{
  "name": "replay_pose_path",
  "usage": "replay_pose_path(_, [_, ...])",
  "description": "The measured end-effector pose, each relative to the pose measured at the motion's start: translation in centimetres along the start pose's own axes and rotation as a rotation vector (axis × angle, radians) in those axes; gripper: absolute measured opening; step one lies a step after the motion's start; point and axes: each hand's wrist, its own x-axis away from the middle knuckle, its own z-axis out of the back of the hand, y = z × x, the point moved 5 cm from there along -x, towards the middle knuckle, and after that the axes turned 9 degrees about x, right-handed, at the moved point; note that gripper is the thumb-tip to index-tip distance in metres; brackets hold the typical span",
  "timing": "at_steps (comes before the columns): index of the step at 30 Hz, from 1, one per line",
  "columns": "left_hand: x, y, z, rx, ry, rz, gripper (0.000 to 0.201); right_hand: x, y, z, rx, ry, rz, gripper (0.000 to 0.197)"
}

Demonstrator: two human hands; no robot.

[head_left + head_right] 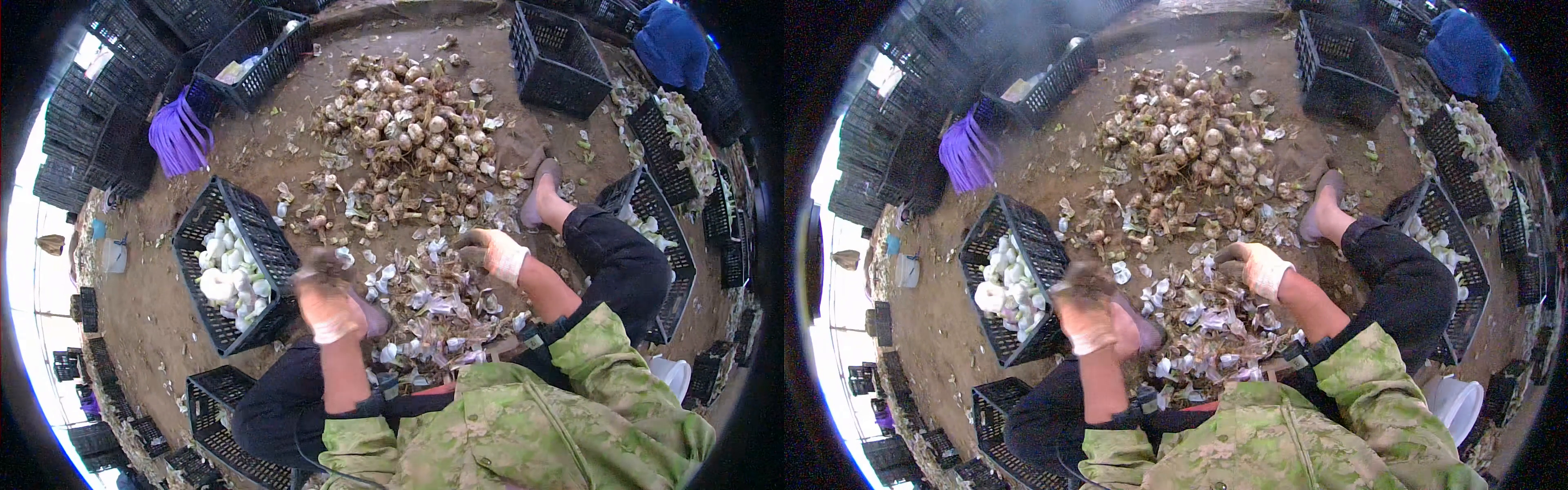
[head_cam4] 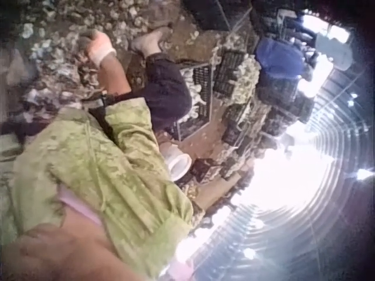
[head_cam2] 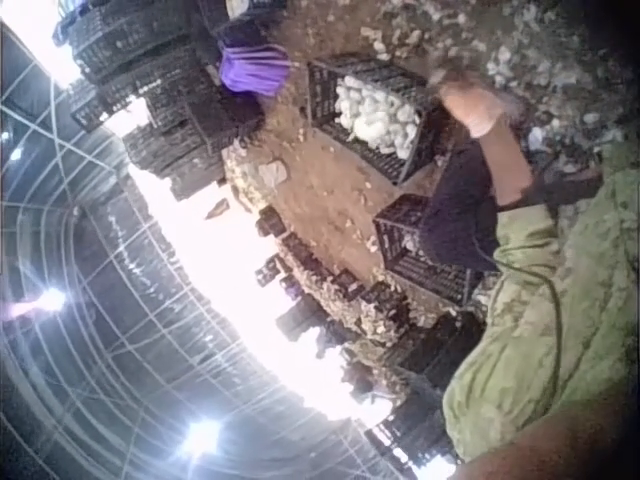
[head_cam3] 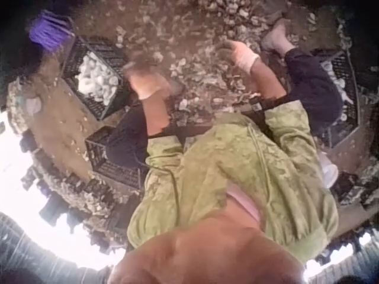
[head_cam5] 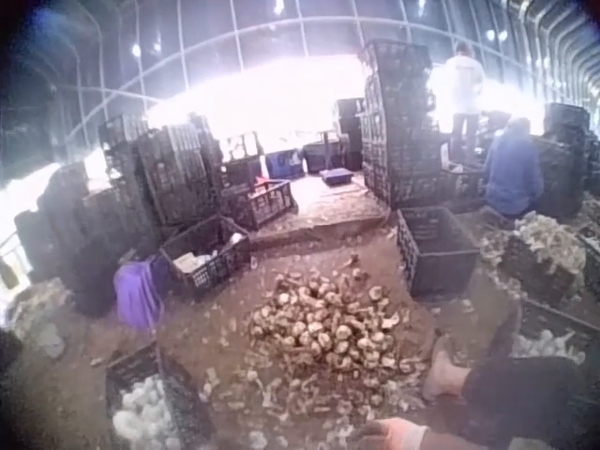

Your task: Peeling and cleaning garlic bulbs in an agricultural processing facility.

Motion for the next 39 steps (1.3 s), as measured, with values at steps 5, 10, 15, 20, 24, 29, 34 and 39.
replay_pose_path(5, [-5.0,-7.7,5.7,-0.72,0.328,0.062,0.023,1.0,1.9,0.1,-0.124,0.045,0.055,0.027])
replay_pose_path(10, [-16.5,-11.1,7.4,-1.639,0.189,-0.034,0.051,-0.8,6.4,-3.2,-0.105,0.035,-0.141,0.032])
replay_pose_path(15, [-22.9,-17.1,8.6,-1.781,0.009,0.023,0.042,-3.4,7.8,-3.1,-0.128,0.056,-0.139,0.034])
replay_pose_path(20, [-21.4,-17.1,8.1,-1.259,0.153,0.221,0.031,-4.1,7.7,-2.3,-0.109,0.098,-0.256,0.036])
replay_pose_path(24, [-11.8,-15.4,4.7,-0.762,0.185,0.336,0.032,-4.1,5.1,-1.9,0.113,0.428,0.014,0.058])
replay_pose_path(29, [0.7,-14.1,-1.7,-1.042,-0.223,0.227,0.048,-2.1,4.1,-2.5,0.011,0.483,0.024,0.016])
replay_pose_path(34, [5.9,-10.8,-6.6,-1.486,-0.418,-0.2,0.064,0.8,2.5,-3.7,-0.479,0.244,0.209,0.018])
replay_pose_path(39, [8.7,-10.2,-9.0,-1.572,-0.45,-0.528,0.059,1.7,3.3,-4.8,-1.105,0.1,0.062,0.029])
